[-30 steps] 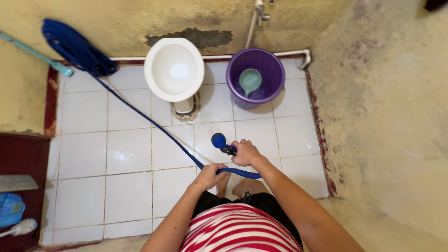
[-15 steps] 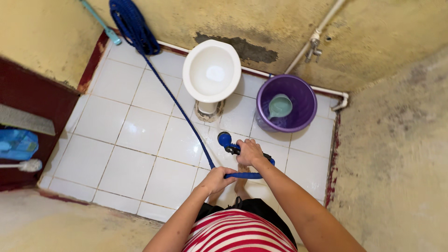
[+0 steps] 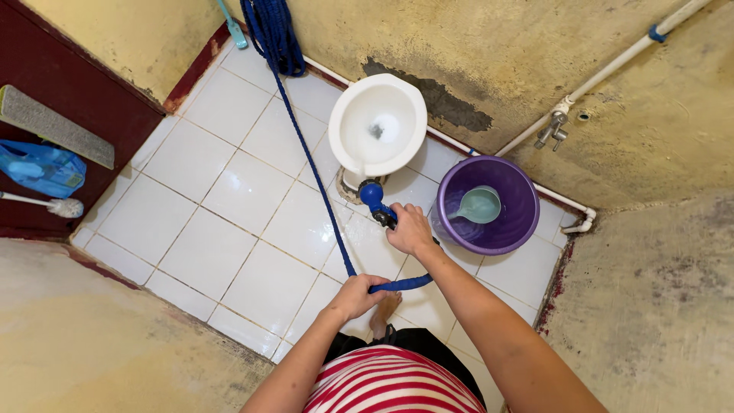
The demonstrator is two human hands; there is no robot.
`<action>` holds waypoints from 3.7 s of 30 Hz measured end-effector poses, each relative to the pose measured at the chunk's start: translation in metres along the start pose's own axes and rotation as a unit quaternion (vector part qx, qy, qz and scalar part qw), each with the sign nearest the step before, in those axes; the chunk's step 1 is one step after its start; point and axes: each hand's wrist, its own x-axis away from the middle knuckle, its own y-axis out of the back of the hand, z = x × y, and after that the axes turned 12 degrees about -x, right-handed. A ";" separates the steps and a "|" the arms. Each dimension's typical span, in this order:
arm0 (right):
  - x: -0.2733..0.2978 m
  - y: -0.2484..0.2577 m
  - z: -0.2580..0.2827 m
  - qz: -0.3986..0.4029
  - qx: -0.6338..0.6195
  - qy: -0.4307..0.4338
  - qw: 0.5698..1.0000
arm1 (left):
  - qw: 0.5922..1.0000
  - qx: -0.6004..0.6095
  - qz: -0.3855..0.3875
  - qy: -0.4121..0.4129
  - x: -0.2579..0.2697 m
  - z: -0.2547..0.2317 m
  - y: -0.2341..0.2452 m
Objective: The person uses a blue hose and a scoop to pour water into a toilet bowl and a purple bucket. They then move a packet from a shelf and wash their hands over the bucket.
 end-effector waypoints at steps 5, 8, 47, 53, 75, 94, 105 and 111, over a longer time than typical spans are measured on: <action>0.002 0.001 -0.003 0.028 0.021 -0.008 0.999 | 1.000 0.005 0.003 0.009 -0.002 -0.010 0.002; 0.004 0.002 -0.002 0.023 0.003 -0.010 1.000 | 1.000 -0.002 0.005 0.015 -0.001 -0.014 0.003; 0.024 0.002 -0.024 0.023 0.001 -0.066 0.998 | 0.998 0.022 -0.066 -0.010 0.003 -0.009 0.014; 0.025 0.007 -0.035 0.013 0.014 -0.149 0.989 | 0.997 0.050 -0.056 -0.029 0.003 -0.007 0.008; 0.005 0.030 0.000 -0.094 -0.077 0.023 0.992 | 0.997 0.055 -0.058 -0.013 0.016 -0.007 0.006; 0.039 -0.017 -0.078 0.063 0.042 -0.160 0.984 | 0.999 0.036 -0.006 -0.038 0.011 -0.014 -0.005; 0.039 0.011 -0.045 0.025 0.051 -0.208 0.976 | 0.999 0.033 -0.006 -0.034 0.011 -0.017 -0.004; 0.034 0.019 -0.047 -0.002 0.042 -0.246 0.968 | 1.000 0.016 0.005 -0.015 0.018 -0.023 0.001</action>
